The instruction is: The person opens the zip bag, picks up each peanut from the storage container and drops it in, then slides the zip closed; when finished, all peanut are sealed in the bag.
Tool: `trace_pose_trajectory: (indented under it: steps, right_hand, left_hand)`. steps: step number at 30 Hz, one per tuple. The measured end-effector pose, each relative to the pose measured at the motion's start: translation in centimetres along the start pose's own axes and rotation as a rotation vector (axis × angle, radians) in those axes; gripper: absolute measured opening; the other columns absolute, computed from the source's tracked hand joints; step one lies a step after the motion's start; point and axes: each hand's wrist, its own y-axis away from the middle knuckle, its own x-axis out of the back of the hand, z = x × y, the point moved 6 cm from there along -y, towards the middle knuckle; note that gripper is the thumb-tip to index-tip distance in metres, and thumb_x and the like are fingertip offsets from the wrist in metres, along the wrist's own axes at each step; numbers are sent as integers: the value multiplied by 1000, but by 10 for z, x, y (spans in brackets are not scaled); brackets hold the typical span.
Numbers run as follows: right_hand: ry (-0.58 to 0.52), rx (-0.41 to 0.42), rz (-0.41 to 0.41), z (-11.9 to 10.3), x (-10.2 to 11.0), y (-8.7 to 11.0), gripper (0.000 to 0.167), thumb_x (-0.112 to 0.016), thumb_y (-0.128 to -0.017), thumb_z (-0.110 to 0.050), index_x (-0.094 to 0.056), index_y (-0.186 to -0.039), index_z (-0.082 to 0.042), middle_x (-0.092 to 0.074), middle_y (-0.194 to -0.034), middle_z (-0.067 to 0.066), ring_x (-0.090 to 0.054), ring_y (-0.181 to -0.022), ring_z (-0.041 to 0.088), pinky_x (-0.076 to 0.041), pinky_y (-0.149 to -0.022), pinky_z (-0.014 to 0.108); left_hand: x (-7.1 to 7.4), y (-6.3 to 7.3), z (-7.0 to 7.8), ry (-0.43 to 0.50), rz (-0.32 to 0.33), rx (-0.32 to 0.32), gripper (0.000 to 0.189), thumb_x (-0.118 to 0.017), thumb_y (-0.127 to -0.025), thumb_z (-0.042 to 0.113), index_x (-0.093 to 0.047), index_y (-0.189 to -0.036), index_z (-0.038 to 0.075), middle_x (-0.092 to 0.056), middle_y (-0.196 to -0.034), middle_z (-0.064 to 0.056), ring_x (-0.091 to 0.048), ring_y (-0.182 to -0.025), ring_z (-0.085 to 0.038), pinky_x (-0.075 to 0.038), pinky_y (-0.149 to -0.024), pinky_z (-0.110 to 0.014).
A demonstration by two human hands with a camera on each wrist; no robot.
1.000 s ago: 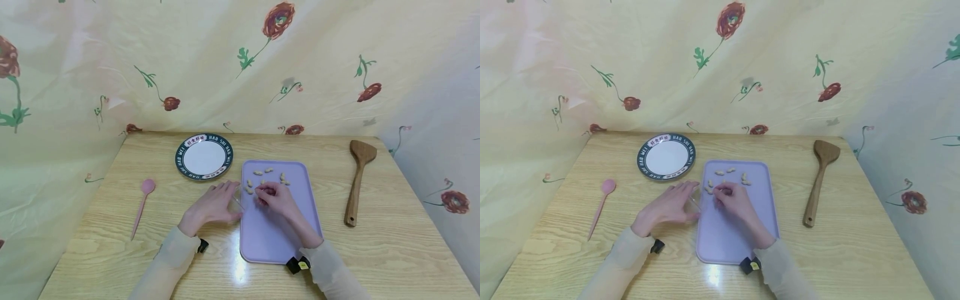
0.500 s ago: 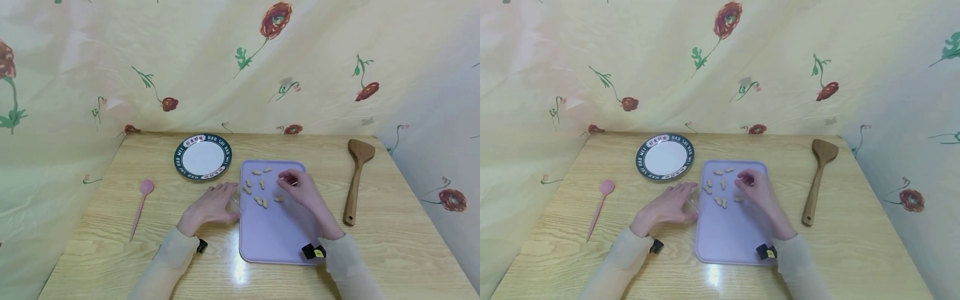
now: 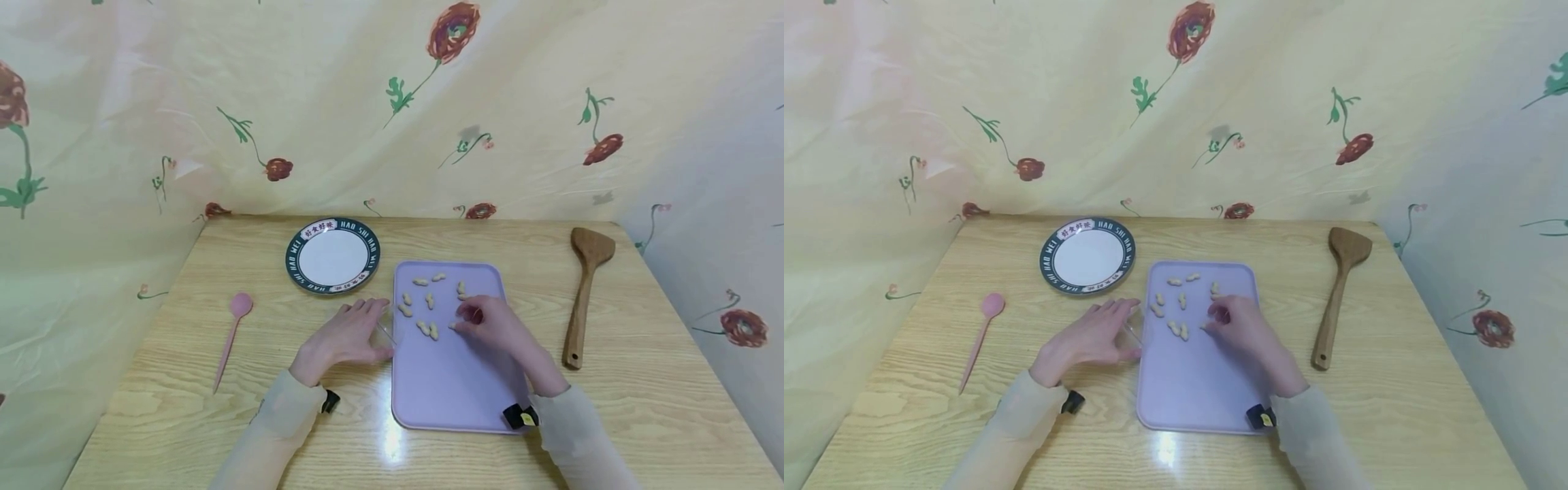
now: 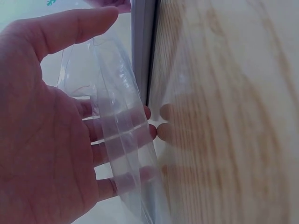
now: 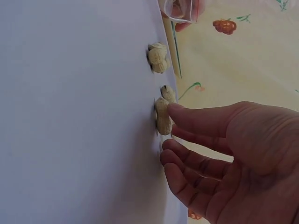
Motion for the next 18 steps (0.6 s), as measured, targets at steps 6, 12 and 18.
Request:
trace_pose_trajectory:
  steps: [6,12,18]
  right_hand:
    - [18,14,-26,3,-6,-1,9,-78,-83,-1,-72,-90,-3,-60,-76,0,-52,-70,14,-47,-64,30]
    - [29,-5,-38,5,-8,-1,7,-76,-84,0,-73,-89,-4,-59,-75,-1,-50,-69,14,-44,-62,29]
    - [21,-41,-46,5,-8,-2,4,-75,-87,-3,-73,-89,-5,-59,-76,-1,-51,-70,15,-44,-63,30]
  left_hand:
    - [1,1,0,4,-2,-9,88,-70,-84,53,-36,-151,7,-48,-145,-13,-44,-132,-29,-35,-108,-53]
    - [2,1,1,4,-9,-6,88,-69,-84,53,-35,-151,7,-47,-146,-13,-44,-133,-29,-35,-108,-53]
    - [3,2,2,8,-15,0,88,-69,-84,53,-35,-151,7,-47,-146,-13,-44,-133,-29,-34,-109,-53]
